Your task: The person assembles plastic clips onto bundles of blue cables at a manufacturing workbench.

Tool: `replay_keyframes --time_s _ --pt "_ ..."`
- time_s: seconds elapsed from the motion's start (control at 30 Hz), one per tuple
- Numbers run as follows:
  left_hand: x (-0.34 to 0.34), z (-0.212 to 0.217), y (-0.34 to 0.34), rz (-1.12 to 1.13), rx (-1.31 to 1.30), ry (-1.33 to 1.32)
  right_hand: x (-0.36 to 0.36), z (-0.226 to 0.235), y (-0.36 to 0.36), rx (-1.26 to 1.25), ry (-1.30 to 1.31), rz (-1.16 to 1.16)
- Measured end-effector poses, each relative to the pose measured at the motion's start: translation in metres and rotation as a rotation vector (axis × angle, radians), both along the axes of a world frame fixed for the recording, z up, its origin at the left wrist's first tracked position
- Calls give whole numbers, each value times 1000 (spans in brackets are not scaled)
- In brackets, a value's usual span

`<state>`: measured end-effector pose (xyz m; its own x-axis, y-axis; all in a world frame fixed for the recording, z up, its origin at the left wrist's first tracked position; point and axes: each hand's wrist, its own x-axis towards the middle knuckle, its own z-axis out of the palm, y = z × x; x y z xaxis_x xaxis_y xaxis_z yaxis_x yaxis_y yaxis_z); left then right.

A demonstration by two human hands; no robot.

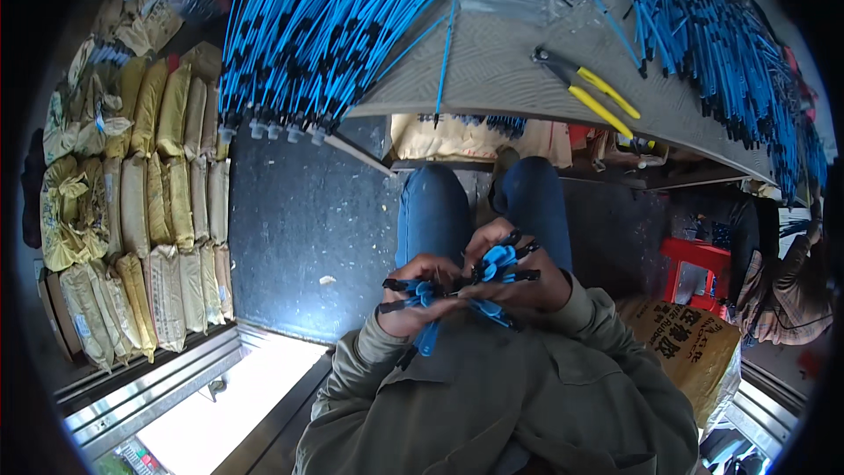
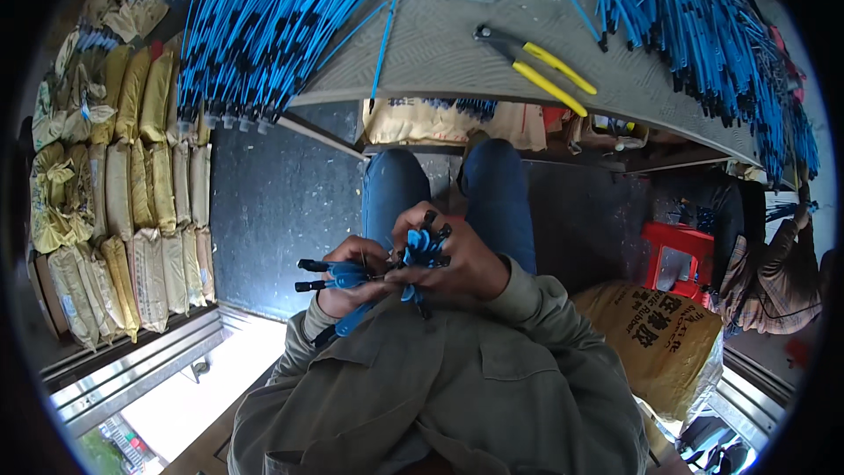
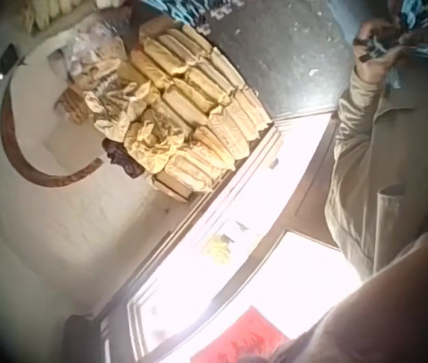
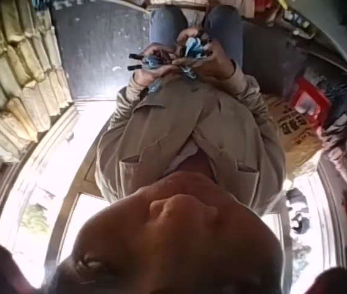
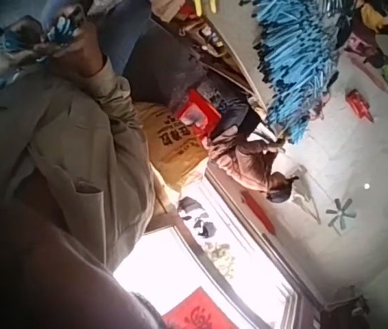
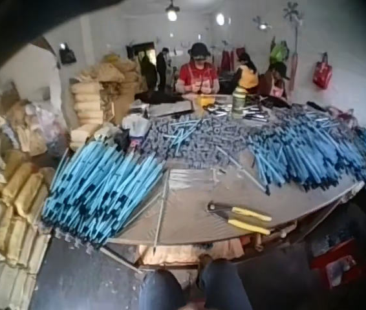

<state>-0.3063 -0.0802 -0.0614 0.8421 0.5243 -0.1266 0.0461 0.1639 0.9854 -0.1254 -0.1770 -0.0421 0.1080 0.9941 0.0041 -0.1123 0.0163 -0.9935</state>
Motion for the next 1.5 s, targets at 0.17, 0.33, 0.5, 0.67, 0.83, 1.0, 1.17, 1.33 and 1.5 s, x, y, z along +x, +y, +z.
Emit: replay_keyframes --time_s 0.17,0.33,0.5,0.67,0.83,1.0,1.17,1.33,1.5 --pt "12 -2 11 -74 78 3 8 5 -1 -53 26 -15" --pt "17 -1 23 -130 232 71 19 0 13 16 -55 69" --pt "24 -8 49 -191 106 -115 48 10 36 31 -177 265" --pt "20 -28 70 -229 -193 -126 173 55 81 135 -383 534" --pt "23 -31 78 -161 -124 -25 365 57 168 108 -1251 -503" --pt "26 -43 90 -256 -161 -217 430 42 206 -503 -1583 -834" --pt "24 -35 83 -231 -179 -227 433 36 211 -673 -1603 -752" --pt "24 -37 82 -317 -238 -216 403 59 145 -406 -1600 -898" --pt "16 -48 71 -422 -376 -103 222 76 118 332 -1063 -402"
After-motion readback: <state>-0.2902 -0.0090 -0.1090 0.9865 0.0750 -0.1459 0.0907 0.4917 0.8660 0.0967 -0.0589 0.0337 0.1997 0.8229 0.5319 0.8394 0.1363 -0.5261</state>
